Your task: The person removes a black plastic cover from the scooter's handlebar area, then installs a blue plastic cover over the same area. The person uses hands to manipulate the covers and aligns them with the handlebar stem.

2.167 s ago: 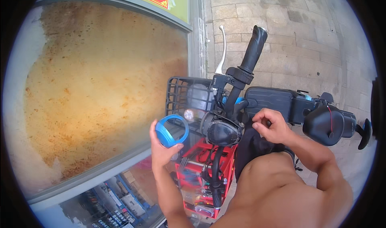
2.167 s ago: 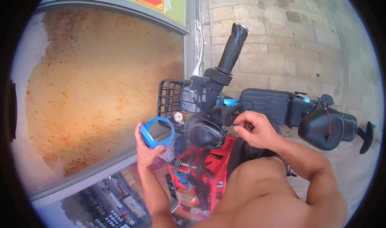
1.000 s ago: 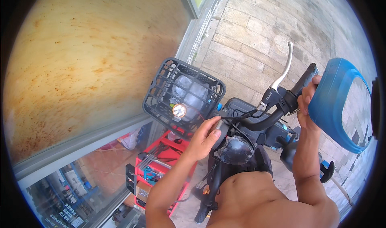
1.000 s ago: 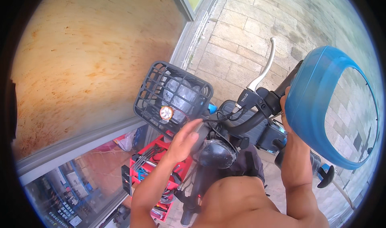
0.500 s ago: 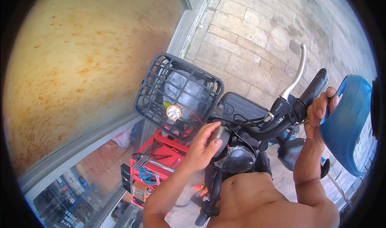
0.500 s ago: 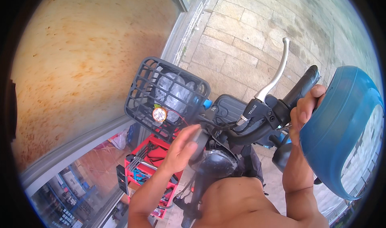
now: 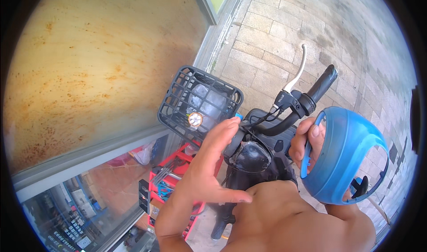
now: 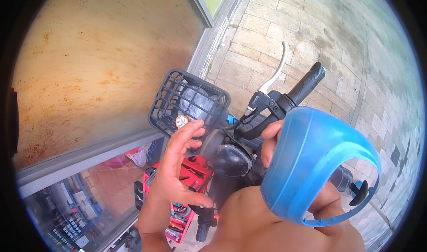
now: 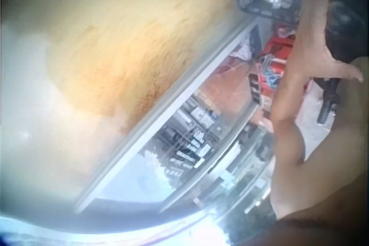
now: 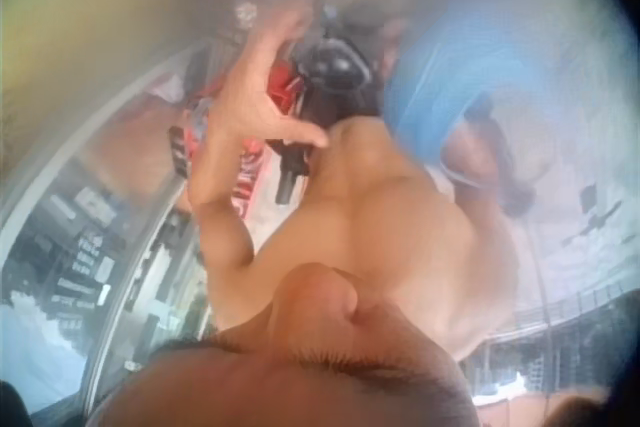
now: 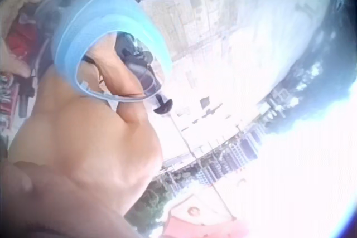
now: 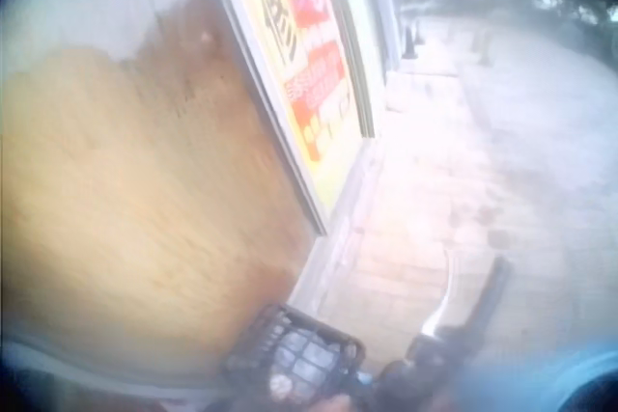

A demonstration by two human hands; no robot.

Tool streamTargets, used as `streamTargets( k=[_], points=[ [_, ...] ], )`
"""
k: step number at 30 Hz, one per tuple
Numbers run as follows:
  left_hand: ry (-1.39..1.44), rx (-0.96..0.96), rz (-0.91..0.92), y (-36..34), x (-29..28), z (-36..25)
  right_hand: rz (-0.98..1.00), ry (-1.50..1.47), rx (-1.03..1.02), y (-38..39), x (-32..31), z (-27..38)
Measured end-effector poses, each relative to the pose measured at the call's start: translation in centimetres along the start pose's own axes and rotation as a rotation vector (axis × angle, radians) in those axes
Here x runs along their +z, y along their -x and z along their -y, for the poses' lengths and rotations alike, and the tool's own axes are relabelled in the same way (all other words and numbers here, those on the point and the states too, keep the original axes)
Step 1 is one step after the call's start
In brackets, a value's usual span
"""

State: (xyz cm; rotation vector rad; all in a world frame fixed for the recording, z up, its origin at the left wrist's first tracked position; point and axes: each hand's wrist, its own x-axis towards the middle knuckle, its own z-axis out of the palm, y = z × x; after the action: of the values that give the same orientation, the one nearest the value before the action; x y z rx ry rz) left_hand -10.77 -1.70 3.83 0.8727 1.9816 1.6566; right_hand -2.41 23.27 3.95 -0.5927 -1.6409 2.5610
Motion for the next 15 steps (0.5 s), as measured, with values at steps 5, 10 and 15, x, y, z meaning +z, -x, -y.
streamTargets(
  k=[5,10,15],
  points=[
    [-0.106,0.024,0.172,-1.3,1.8,-5.6,0.636,0.396,0.022,1.0,1.0,-2.1],
    [-0.124,-0.021,0.165,0.2,2.2,-6.7,0.828,0.495,-0.074,1.3,3.7,-5.5],
    [0.064,-0.071,0.099,2.9,2.8,-4.5,0.611,0.220,0.124,1.4,4.3,-6.4]
  ],
)
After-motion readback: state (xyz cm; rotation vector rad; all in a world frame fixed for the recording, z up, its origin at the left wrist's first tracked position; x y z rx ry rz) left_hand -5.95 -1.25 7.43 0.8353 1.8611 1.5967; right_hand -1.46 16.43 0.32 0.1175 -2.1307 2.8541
